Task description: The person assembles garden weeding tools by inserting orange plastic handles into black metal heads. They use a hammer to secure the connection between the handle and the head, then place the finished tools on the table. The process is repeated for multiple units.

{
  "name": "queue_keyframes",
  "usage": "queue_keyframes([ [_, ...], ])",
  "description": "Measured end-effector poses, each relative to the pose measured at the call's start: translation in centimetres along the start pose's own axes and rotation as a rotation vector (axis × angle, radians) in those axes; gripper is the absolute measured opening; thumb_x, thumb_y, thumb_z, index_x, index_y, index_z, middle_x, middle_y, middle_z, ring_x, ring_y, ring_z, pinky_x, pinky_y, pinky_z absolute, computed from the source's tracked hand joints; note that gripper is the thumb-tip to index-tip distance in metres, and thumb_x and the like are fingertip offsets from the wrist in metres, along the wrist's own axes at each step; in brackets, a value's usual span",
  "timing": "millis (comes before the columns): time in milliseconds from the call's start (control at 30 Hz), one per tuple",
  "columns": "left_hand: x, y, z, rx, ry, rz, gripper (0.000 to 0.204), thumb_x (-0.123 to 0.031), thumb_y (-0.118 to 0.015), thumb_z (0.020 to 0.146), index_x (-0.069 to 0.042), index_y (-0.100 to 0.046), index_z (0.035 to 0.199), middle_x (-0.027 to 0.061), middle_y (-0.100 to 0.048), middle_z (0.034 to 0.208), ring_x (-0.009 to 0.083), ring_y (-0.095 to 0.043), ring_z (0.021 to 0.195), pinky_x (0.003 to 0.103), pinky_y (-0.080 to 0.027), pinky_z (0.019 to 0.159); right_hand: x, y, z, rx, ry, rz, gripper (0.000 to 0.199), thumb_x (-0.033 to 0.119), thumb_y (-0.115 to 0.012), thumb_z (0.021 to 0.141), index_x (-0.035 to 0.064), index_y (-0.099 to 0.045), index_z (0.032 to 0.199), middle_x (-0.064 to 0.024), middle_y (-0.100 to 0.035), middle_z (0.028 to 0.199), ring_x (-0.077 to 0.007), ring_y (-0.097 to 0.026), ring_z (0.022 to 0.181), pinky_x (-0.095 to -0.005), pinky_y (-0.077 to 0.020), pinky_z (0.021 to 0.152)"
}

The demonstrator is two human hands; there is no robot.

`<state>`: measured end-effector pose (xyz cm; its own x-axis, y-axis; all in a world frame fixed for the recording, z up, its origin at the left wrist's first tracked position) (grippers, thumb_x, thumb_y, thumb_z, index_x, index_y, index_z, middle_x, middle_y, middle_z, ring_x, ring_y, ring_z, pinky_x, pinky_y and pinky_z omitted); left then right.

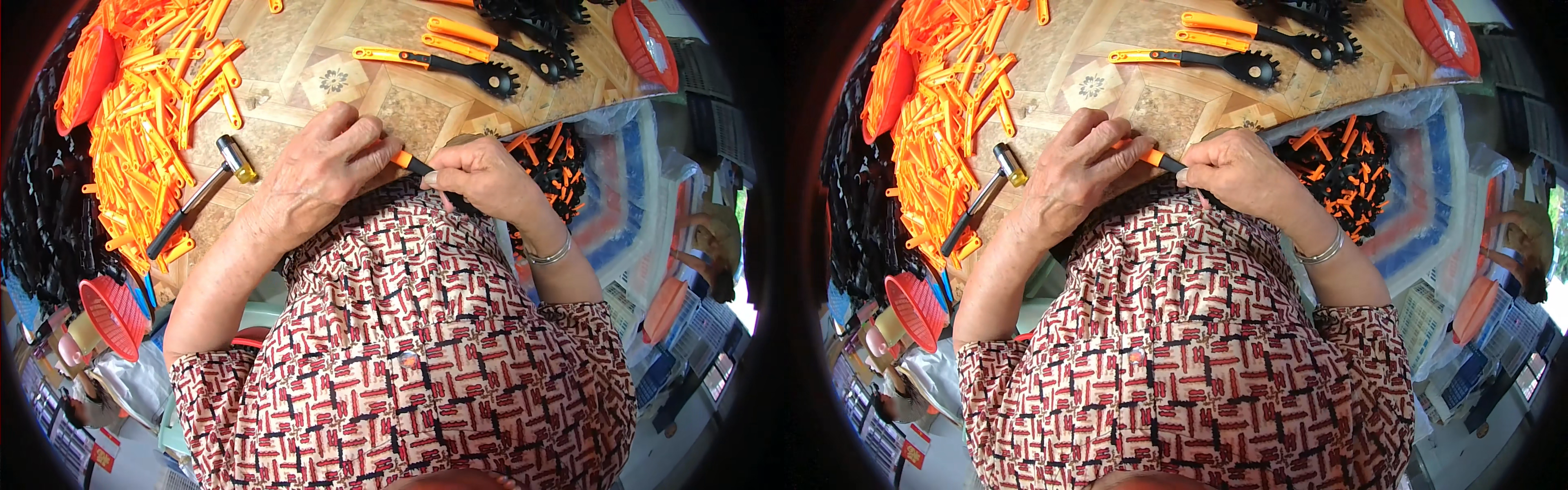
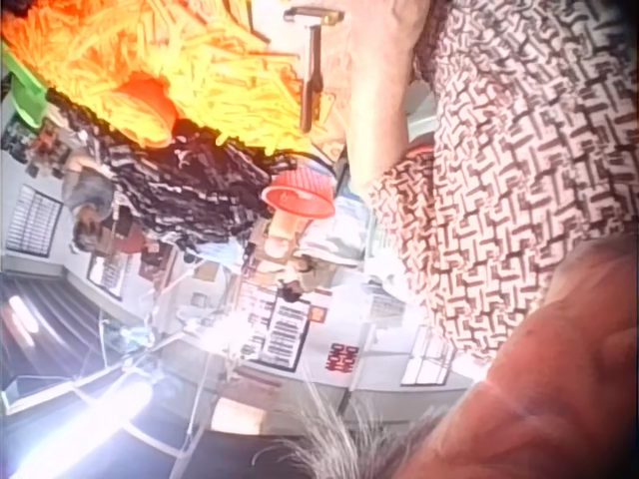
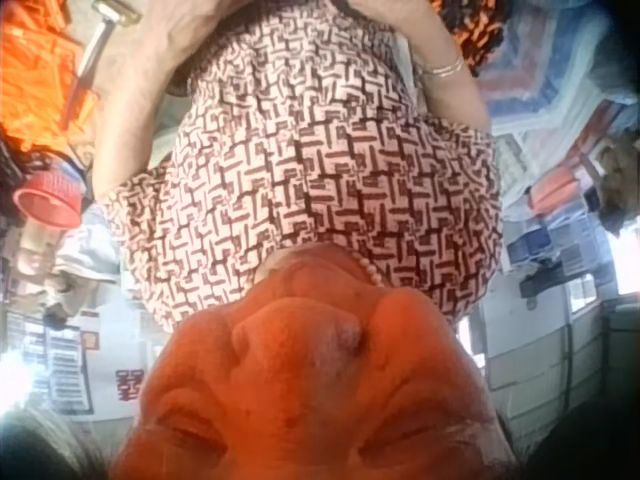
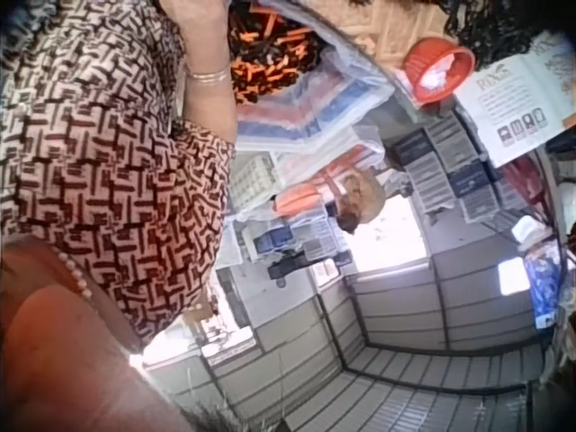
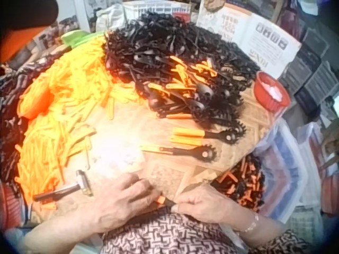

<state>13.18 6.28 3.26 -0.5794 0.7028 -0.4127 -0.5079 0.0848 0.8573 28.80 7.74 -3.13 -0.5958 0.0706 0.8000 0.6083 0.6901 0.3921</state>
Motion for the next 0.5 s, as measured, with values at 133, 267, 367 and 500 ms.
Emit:
queue_keyframes([
  [133, -0.3, -0.1, -0.2, -0.014, -0.023, 0.023, 0.041, -0.019, -0.082, 0.077, -0.008, -0.074, 0.116, 0.0050, -0.063, 0.111, 0.0286, -0.061, 0.102, 0.037, -0.057, 0.084, 0.5, -0.4, 0.0, -0.048, -0.074, 0.097, 0.039, 0.032, -0.069, 0.097, -0.0012, -0.070, 0.076, -0.0117, -0.059, 0.057, -0.0166, -0.056, 0.048, -0.0370, -0.0448, 0.053],
  [267, -0.7, 0.3, -0.1, -0.064, -0.055, 0.034, 0.039, -0.018, -0.083, 0.076, -0.008, -0.076, 0.113, 0.0056, -0.064, 0.107, 0.0283, -0.061, 0.101, 0.037, -0.056, 0.084, 1.2, -0.1, -0.1, -0.099, -0.137, -0.031, 0.047, 0.040, -0.066, 0.099, -0.0005, -0.072, 0.076, -0.0160, -0.060, 0.059, -0.0222, -0.060, 0.049, -0.0383, -0.0477, 0.054],
  [367, 0.5, 0.1, -0.1, -0.080, 0.001, -0.115, 0.037, -0.014, -0.083, 0.077, -0.008, -0.077, 0.112, 0.0057, -0.065, 0.105, 0.0281, -0.061, 0.099, 0.037, -0.055, 0.084, 1.7, 0.3, 0.2, -0.072, -0.149, -0.205, 0.050, 0.044, -0.064, 0.099, 0.0010, -0.074, 0.076, -0.0195, -0.063, 0.063, -0.0311, -0.065, 0.057, -0.0421, -0.0510, 0.059],
  [500, 1.9, 0.5, 0.7, -0.111, 0.034, -0.229, 0.034, -0.008, -0.083, 0.076, -0.010, -0.078, 0.110, 0.0060, -0.064, 0.102, 0.0281, -0.060, 0.095, 0.038, -0.055, 0.082, 4.1, 0.8, 0.3, -0.138, -0.102, -0.433, 0.050, 0.046, -0.062, 0.097, 0.0040, -0.074, 0.072, -0.0211, -0.065, 0.066, -0.0409, -0.067, 0.069, -0.0499, -0.0530, 0.066],
])
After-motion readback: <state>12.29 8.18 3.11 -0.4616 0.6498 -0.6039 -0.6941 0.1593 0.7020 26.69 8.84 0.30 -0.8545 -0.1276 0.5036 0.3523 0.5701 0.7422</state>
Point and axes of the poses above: each hand's wrist, its own z-axis towards the middle knuckle, its own y-axis out of the back of the hand, x = y × z, the point moved 9 cm from there along z, towards the middle knuckle
